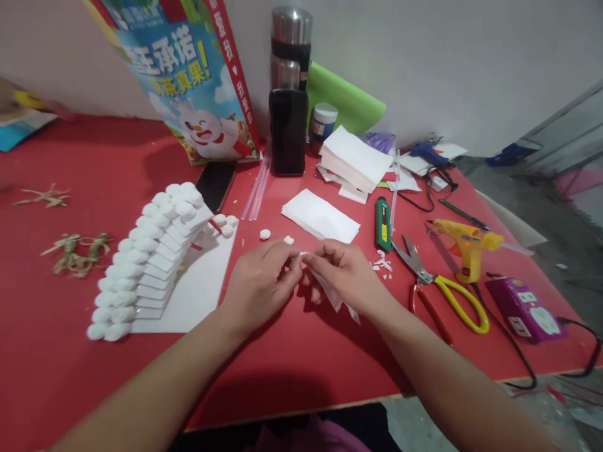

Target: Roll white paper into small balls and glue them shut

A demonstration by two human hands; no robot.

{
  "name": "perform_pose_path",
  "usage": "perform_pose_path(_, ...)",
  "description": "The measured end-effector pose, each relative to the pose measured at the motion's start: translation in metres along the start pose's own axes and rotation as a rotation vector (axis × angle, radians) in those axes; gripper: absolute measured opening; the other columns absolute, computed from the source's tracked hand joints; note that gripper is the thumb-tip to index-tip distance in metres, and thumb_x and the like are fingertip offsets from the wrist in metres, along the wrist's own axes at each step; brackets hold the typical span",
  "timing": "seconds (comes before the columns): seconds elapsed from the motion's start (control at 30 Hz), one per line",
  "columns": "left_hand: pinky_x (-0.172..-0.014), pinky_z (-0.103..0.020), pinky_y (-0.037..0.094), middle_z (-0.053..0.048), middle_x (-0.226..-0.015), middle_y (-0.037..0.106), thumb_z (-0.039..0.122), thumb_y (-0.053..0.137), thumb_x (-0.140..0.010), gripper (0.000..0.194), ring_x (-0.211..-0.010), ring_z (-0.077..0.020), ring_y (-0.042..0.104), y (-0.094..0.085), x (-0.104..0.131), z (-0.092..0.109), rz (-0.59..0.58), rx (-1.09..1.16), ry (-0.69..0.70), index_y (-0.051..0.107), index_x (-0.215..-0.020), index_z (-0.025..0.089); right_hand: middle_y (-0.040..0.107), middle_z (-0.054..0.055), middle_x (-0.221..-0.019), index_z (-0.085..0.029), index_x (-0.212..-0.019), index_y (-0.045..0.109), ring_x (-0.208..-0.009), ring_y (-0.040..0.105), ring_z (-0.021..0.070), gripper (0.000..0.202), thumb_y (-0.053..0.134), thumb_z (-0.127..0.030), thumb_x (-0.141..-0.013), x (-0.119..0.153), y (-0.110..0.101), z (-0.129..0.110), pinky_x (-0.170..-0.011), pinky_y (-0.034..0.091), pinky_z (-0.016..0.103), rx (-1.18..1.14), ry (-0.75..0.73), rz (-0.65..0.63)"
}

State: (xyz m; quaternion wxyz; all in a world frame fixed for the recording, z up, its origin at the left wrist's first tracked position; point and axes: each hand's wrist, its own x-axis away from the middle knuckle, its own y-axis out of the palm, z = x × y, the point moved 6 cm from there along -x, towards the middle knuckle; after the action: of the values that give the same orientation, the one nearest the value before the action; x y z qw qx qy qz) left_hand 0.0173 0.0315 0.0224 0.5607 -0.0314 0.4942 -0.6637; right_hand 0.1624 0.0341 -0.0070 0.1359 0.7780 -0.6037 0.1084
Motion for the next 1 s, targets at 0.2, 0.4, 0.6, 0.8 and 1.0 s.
perform_pose_path(0.2, -0.069, -0.031, 0.049, -0.005, -0.079, 0.073, 0.019, 0.057, -0.1, 0.017, -0.071, -0.0183, 0.066, -0.002, 0.002, 0.0, 0.055, -0.055, 0.014, 0.065, -0.086, 0.02, 0.066, -0.004, -0.059, -0.022, -0.081, 0.059, -0.047, 0.067, 0.013, 0.023, 0.067, -0.037, -0.096, 0.007, 0.004, -0.006, -0.045, 0.054, 0.023, 0.169, -0.183, 0.022)
perform_pose_path(0.4, -0.069, -0.033, 0.054, -0.011, -0.085, 0.077, 0.017, 0.055, -0.101, 0.017, -0.076, -0.0219, 0.072, 0.001, 0.002, 0.006, 0.027, -0.087, 0.152, 0.068, -0.089, 0.017, 0.07, -0.002, -0.066, -0.019, -0.079, 0.063, -0.048, 0.068, 0.0132, 0.024, 0.068, -0.037, -0.095, 0.006, 0.002, -0.004, -0.047, 0.058, 0.025, 0.071, -0.147, 0.001)
perform_pose_path(0.6, -0.082, -0.036, 0.06, -0.012, -0.095, 0.081, 0.018, 0.056, -0.101, 0.017, -0.088, -0.023, 0.075, 0.002, 0.003, 0.01, 0.066, -0.006, 0.112, 0.072, -0.104, 0.017, 0.071, 0.0, -0.06, -0.018, -0.082, 0.066, -0.048, 0.071, 0.0162, 0.026, 0.075, -0.04, -0.089, 0.004, -0.003, -0.006, -0.046, 0.058, 0.025, -0.047, -0.103, 0.048)
perform_pose_path(0.8, -0.083, -0.033, 0.059, -0.005, -0.082, 0.079, 0.022, 0.059, -0.102, 0.021, -0.085, -0.0205, 0.075, -0.005, 0.001, 0.005, 0.128, 0.239, -0.116, 0.074, -0.087, 0.021, 0.072, 0.0, -0.065, -0.018, -0.083, 0.066, -0.049, 0.071, 0.0159, 0.033, 0.078, -0.049, -0.089, 0.008, 0.001, -0.009, -0.045, 0.057, 0.025, -0.035, -0.172, 0.048)
perform_pose_path(1.0, -0.069, -0.028, 0.055, 0.0, -0.08, 0.073, 0.026, 0.076, -0.091, 0.012, -0.071, -0.0144, 0.067, 0.004, 0.001, -0.017, 0.084, 0.77, -0.524, 0.072, -0.082, 0.02, 0.076, 0.002, -0.079, -0.018, -0.09, 0.068, -0.055, 0.072, 0.0128, 0.025, 0.068, -0.042, -0.099, 0.013, 0.004, -0.014, -0.054, 0.059, 0.026, 0.099, -0.345, 0.057)
